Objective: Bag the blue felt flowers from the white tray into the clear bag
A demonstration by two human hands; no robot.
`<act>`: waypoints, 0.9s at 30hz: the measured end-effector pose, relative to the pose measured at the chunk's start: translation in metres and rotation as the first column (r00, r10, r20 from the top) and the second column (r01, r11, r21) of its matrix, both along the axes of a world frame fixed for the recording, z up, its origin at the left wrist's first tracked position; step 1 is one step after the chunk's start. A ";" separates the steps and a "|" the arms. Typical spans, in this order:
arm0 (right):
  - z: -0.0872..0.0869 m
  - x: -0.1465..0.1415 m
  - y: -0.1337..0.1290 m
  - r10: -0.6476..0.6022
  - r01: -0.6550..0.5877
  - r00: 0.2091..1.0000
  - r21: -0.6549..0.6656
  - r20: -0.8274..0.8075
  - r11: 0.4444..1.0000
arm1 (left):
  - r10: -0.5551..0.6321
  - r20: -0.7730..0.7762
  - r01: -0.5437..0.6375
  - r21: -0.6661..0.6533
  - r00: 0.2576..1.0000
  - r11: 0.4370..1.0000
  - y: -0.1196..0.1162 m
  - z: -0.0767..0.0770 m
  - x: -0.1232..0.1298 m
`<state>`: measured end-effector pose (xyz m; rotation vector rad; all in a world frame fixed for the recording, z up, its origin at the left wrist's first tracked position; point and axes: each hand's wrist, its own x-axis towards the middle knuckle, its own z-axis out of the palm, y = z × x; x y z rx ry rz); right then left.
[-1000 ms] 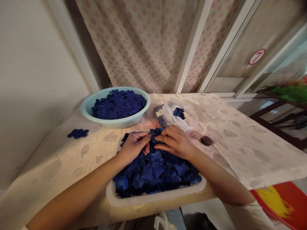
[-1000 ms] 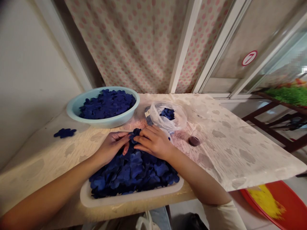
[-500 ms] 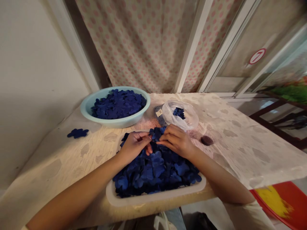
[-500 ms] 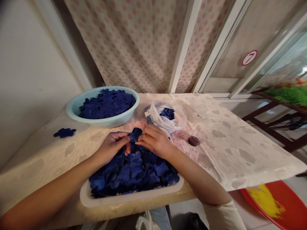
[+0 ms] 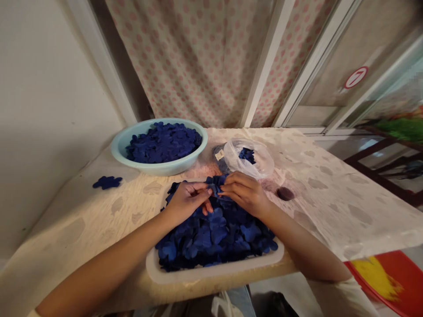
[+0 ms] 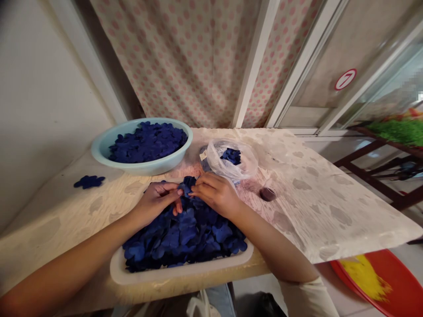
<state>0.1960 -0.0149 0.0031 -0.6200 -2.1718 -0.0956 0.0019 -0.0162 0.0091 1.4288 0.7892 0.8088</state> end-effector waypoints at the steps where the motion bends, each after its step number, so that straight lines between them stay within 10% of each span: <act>1: 0.000 0.000 0.000 0.001 -0.001 1.000 -0.018 0.002 1.000 | -0.010 -0.003 0.010 0.012 1.000 1.000 -0.001 0.001 0.000; 8: -0.001 -0.001 0.001 0.108 -0.106 0.994 -0.092 0.020 0.990 | -0.033 -0.089 0.037 0.038 0.995 0.999 -0.003 0.000 0.001; 17: 0.005 -0.003 0.000 0.115 -0.109 0.984 -0.046 0.134 0.993 | 0.256 0.044 -0.258 0.045 0.966 0.965 0.005 -0.005 -0.003; 27: 0.002 -0.002 -0.002 -0.084 0.078 0.992 0.066 0.095 0.995 | 0.088 -0.125 -0.060 0.209 0.988 0.976 -0.001 0.003 0.001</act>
